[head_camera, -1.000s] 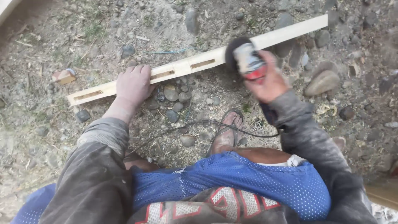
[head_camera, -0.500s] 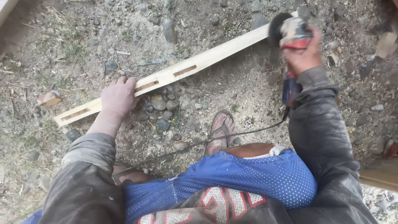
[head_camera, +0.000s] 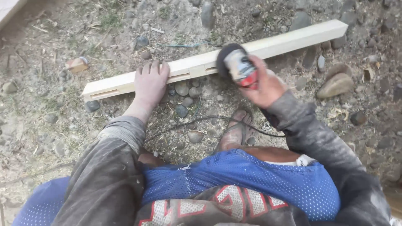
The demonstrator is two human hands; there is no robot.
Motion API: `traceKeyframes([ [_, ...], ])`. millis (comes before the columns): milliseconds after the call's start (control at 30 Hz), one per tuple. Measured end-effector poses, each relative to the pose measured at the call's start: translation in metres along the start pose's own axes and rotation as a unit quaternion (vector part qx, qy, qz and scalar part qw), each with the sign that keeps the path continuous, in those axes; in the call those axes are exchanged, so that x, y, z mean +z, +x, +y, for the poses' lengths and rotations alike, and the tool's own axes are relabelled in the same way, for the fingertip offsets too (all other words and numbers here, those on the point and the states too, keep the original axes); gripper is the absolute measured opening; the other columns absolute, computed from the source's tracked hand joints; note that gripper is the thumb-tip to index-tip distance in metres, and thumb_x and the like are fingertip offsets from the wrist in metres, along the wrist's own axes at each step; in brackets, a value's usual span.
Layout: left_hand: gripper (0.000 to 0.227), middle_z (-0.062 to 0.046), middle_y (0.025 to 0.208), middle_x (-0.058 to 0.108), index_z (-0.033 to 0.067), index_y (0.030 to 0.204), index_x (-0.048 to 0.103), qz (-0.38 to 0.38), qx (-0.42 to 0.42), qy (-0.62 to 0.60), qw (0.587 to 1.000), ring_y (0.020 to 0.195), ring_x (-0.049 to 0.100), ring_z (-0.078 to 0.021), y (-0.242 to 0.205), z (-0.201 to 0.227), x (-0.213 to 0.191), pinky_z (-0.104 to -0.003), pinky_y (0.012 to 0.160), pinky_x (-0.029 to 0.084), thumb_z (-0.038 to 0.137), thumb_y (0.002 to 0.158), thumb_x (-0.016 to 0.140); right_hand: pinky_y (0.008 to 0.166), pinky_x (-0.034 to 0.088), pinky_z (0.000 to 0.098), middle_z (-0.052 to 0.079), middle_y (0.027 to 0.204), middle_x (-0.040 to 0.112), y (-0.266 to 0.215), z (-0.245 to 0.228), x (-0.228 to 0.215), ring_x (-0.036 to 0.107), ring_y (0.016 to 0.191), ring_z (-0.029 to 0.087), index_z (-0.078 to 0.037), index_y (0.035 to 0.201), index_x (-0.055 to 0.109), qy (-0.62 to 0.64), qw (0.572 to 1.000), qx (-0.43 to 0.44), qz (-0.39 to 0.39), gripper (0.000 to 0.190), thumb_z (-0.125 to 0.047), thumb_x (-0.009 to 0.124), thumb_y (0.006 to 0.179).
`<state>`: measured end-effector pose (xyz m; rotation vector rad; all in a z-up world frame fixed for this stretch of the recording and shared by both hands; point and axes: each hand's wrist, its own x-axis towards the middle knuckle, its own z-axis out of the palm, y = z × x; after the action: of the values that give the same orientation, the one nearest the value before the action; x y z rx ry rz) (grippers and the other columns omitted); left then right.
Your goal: Sanding a wooden plank using an electric angle grinder
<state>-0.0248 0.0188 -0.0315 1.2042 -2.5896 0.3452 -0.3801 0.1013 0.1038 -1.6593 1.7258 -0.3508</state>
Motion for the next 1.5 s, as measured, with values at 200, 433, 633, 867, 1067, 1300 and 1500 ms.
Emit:
traceKeyframes([
  [200,0.024,-0.007,0.1,0.068,0.0217,0.119,0.067,0.033,0.008,0.03,0.999,0.092,0.071,-0.0246,-0.004,0.001,-0.003,-0.04,0.082,0.053,0.025,0.096,0.063,0.092,0.053,0.0611,0.027,0.114,0.066,-0.003,-0.014,0.018,0.068,0.1,0.052,-0.038,0.154,0.021,-0.091,0.988,0.057,-0.113,0.09,-0.038,0.076,0.083],
  [433,0.028,-0.007,0.1,0.066,0.0191,0.122,0.066,0.024,0.026,0.008,0.999,0.091,0.069,-0.0242,-0.003,-0.002,-0.008,-0.038,0.079,0.051,0.023,0.094,0.063,0.092,0.054,0.065,0.036,0.112,0.064,-0.024,0.032,-0.076,0.066,0.093,0.059,-0.027,0.15,0.023,-0.013,0.988,0.156,-0.001,0.086,-0.021,0.079,0.085],
  [633,0.026,-0.006,0.099,0.065,0.0194,0.118,0.066,0.04,0.032,0.024,0.998,0.09,0.068,-0.0234,-0.005,-0.004,-0.002,-0.037,0.078,0.051,0.025,0.092,0.066,0.102,0.048,0.0567,0.035,0.126,0.061,-0.031,0.105,-0.149,0.062,0.112,0.052,-0.03,0.15,0.016,-0.048,0.942,0.311,0.12,0.087,-0.032,0.079,0.09],
  [867,0.039,-0.009,0.113,0.064,0.0173,0.121,0.063,-0.119,-0.013,-0.055,0.991,0.099,0.066,-0.0304,0.014,-0.012,-0.01,-0.043,0.079,0.056,0.026,0.084,0.071,0.099,0.053,0.0416,0.023,0.135,0.057,-0.042,0.215,-0.151,0.066,0.116,0.034,-0.026,0.146,0.018,-0.029,0.925,0.23,0.301,0.085,-0.018,0.081,0.09],
  [1067,0.049,-0.017,0.12,0.064,0.0108,0.131,0.06,-0.378,-0.038,-0.151,0.913,0.11,0.063,-0.0364,0.06,-0.035,-0.022,-0.05,0.095,0.054,0.022,0.085,0.073,0.087,0.058,0.0475,0.037,0.131,0.049,-0.042,0.066,-0.063,0.065,0.107,0.046,-0.008,0.148,0.014,0.038,0.98,0.046,0.192,0.088,0.004,0.069,0.08],
  [1300,0.048,-0.016,0.112,0.07,0.0061,0.118,0.058,-0.488,-0.045,-0.22,0.843,0.099,0.069,-0.0346,0.081,-0.049,-0.011,-0.047,0.096,0.056,0.016,0.078,0.083,0.042,0.055,0.0337,0.013,0.091,0.058,-0.006,-0.015,0.016,0.059,0.054,0.021,-0.023,0.153,0.033,-0.144,0.986,-0.042,-0.067,0.081,-0.04,0.076,0.087],
  [1500,0.051,-0.015,0.116,0.071,0.0051,0.115,0.06,-0.502,-0.048,-0.234,0.832,0.105,0.068,-0.0356,0.084,-0.053,-0.01,-0.048,0.1,0.054,0.017,0.073,0.087,0.083,0.064,0.0394,0.027,0.124,0.056,-0.013,0.03,-0.024,0.067,0.101,0.037,-0.001,0.144,0.03,0.089,0.995,0.016,0.043,0.082,-0.005,0.069,0.072],
])
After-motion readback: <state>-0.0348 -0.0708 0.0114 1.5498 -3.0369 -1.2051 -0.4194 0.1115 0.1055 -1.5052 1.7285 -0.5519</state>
